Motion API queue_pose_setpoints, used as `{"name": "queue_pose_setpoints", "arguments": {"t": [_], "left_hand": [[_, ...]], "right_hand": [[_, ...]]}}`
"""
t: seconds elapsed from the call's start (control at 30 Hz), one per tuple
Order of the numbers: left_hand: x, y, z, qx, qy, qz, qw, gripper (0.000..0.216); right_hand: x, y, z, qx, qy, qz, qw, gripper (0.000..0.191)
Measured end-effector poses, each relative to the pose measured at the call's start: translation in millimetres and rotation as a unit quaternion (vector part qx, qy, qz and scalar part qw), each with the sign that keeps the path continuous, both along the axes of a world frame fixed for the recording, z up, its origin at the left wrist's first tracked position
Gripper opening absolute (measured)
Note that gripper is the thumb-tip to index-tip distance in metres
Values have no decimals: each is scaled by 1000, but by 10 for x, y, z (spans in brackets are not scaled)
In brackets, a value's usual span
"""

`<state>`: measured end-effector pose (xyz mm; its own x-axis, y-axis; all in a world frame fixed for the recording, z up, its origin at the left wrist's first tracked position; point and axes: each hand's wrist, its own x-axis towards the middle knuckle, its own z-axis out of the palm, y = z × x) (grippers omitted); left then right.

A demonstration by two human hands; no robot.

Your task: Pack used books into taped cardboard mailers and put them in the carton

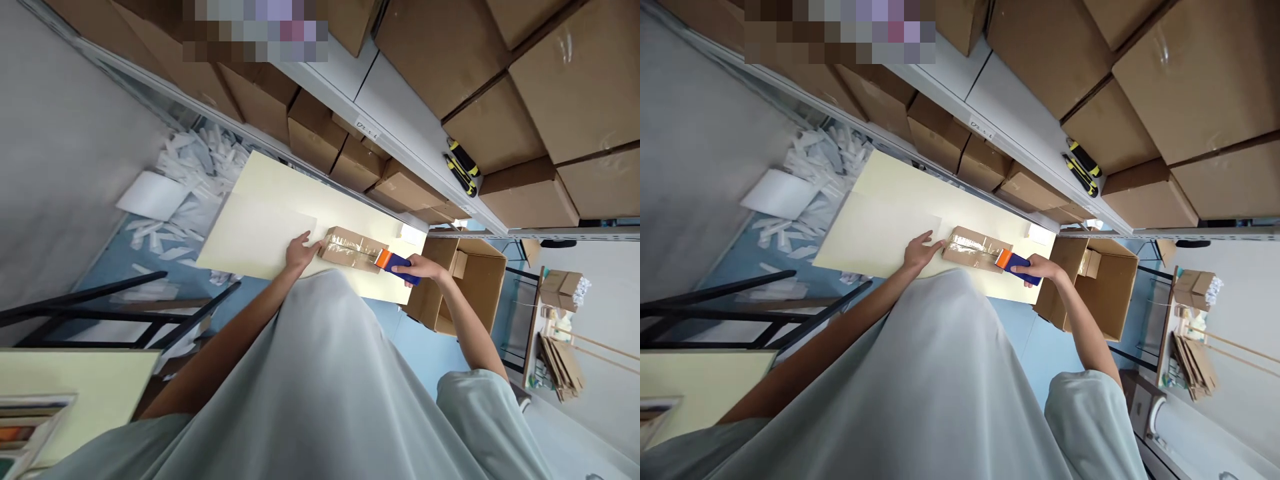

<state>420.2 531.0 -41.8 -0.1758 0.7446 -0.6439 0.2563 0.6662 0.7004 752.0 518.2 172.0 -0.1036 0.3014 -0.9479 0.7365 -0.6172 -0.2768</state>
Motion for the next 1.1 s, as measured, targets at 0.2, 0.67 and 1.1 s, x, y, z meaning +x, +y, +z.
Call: {"name": "queue_pose_setpoints", "arguments": {"t": [0.2, 0.67, 1.1], "left_hand": [[241, -158, 300, 115, 132, -144, 974, 41], [740, -394, -54, 161, -58, -12, 985, 52], [847, -416, -280, 171, -35, 49, 983, 51]], "right_hand": [[29, -29, 35, 8, 3, -2, 1000, 71], [565, -149, -554, -12, 123, -11, 992, 77], [1416, -382, -754, -60, 154, -5, 986, 77]]}}
